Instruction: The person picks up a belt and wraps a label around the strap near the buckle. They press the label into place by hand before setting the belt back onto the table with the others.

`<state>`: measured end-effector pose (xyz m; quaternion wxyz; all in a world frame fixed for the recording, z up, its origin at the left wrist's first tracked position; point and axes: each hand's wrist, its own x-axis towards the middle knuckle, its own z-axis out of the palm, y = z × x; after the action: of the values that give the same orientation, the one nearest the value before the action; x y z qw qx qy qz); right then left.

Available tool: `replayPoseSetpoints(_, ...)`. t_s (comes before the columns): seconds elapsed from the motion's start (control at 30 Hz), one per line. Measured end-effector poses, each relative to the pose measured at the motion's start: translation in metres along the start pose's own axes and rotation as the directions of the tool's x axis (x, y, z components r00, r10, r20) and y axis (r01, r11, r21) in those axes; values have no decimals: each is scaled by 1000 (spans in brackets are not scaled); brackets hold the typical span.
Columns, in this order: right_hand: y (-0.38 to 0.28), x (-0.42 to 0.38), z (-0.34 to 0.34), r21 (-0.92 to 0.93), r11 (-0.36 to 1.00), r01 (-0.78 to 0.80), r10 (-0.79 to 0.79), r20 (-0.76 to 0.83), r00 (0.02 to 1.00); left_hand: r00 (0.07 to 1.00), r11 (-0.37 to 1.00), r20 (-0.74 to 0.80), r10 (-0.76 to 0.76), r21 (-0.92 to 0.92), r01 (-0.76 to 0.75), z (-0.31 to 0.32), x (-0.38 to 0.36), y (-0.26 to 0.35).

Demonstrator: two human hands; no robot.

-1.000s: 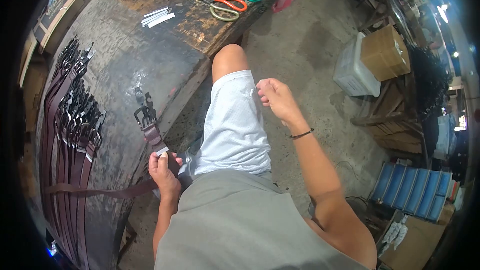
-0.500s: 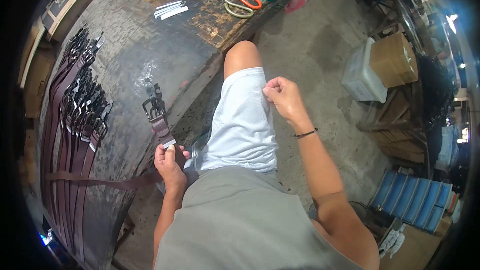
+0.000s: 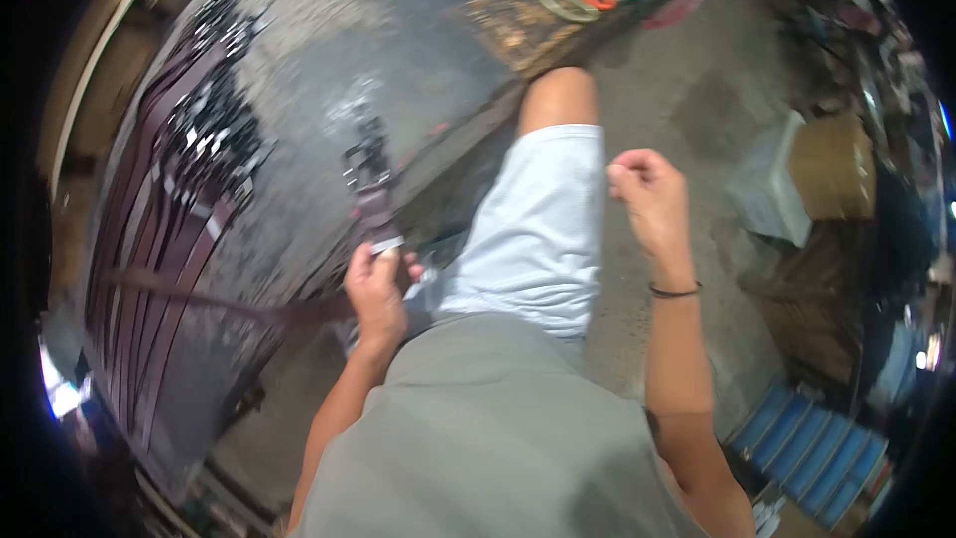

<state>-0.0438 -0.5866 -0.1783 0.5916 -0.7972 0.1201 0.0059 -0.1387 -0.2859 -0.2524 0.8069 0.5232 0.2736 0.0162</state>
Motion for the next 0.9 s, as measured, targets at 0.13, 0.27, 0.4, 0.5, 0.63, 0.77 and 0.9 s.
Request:
replayPoseSetpoints(0.13,-16,-15,43,98,993,-60,38,211,977,1000,998,21,0,-55,1,0,2,-4)
replayPoseSetpoints(0.27,-26,-36,106,186,967,-174,55,514,856,1000,999,15,-15,-40,15,0,2,-3)
replayPoseSetpoints(0.4,-23,-40,149,60,994,-96,40,608,793,1000,1000,18,-13,-15,13,-1,2,-2)
replayPoseSetpoints(0.5,-26,-42,165,18,996,-87,54,650,758,999,1000,34,19,-18,-18,1,2,-3)
replayPoseSetpoints(0.63,-28,-44,172,9,997,-71,48,656,753,998,999,41,42,9,-43,0,3,-4)
replayPoseSetpoints(0.77,-15,-41,175,-13,999,36,-20,626,779,996,997,44,72,-5,-72,3,3,-5)
replayPoseSetpoints(0.9,-11,-42,175,-33,998,59,-26,616,787,995,996,56,84,-11,-84,2,3,-6)
